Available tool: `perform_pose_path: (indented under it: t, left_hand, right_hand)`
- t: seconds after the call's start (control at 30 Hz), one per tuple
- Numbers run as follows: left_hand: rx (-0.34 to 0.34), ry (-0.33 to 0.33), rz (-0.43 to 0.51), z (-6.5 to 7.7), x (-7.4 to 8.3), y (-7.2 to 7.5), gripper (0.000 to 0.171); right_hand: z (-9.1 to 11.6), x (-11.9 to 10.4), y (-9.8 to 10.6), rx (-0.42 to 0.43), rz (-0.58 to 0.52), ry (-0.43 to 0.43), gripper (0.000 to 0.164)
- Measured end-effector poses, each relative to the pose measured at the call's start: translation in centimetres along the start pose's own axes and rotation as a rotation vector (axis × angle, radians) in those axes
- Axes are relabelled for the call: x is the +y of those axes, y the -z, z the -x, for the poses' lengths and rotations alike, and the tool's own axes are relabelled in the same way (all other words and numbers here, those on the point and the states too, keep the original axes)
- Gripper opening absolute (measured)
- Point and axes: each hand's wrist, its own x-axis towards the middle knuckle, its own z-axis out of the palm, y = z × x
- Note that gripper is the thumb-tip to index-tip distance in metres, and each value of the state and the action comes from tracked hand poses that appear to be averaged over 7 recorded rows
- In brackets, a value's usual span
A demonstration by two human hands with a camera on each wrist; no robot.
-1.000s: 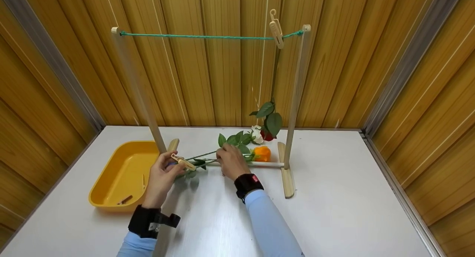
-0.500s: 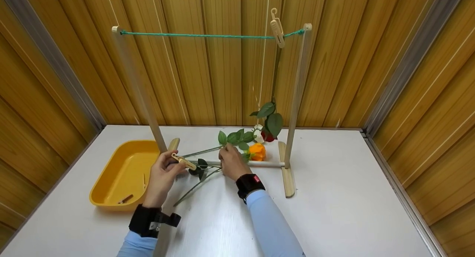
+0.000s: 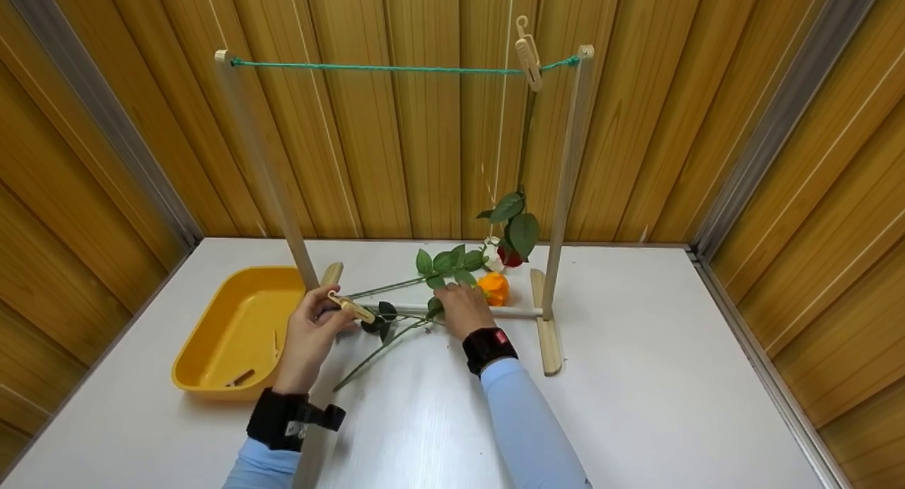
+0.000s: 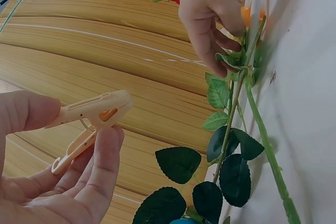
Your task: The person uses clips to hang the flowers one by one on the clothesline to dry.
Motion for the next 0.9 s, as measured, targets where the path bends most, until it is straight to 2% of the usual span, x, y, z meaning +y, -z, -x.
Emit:
perform_pose_path:
  t: [0.23, 0.4, 0.47, 0.53, 0.67, 0.77, 0.9]
  left_hand:
    - [-0.011, 0.001, -0.001, -0.1, -0.1, 0.0, 0.047]
    - [-0.003, -0.008, -0.021, -0.2, -0.2, 0.2, 0.047]
    - [-0.001, -0.012, -0.023, -0.2, -0.1, 0.2, 0.048]
    - [0.001, -0.01, -0.016, -0.2, -0.1, 0.2, 0.048]
    - [0.002, -0.014, -0.013, -0.2, -0.2, 0.1, 0.047]
    - [0.007, -0.02, -0.016, -0.1, -0.3, 0.1, 0.047]
    - [0.006, -0.021, -0.01, -0.1, -0.2, 0.0, 0.048]
  right_hand:
    - [-0.1, 0.9, -0.7, 0.11, 0.107, 0.019, 0.023]
    - [-0.5, 1.3, -0.5, 0.272, 0.156, 0.104, 0.021]
    - [-0.6, 1.2, 0.0, 0.299, 0.139, 0.14, 0.021]
    - [-0.7, 0.9, 0.8, 0.26, 0.103, 0.154, 0.017]
    - [-0.9, 0.2, 2.5, 0.066, -0.037, 0.085, 0.002]
    - [-1.1, 0.3, 3.6, -0.059, -0.128, 0.041, 0.006]
    - [-1.1, 0.9, 4.6, -0.155, -0.176, 0.051, 0.011]
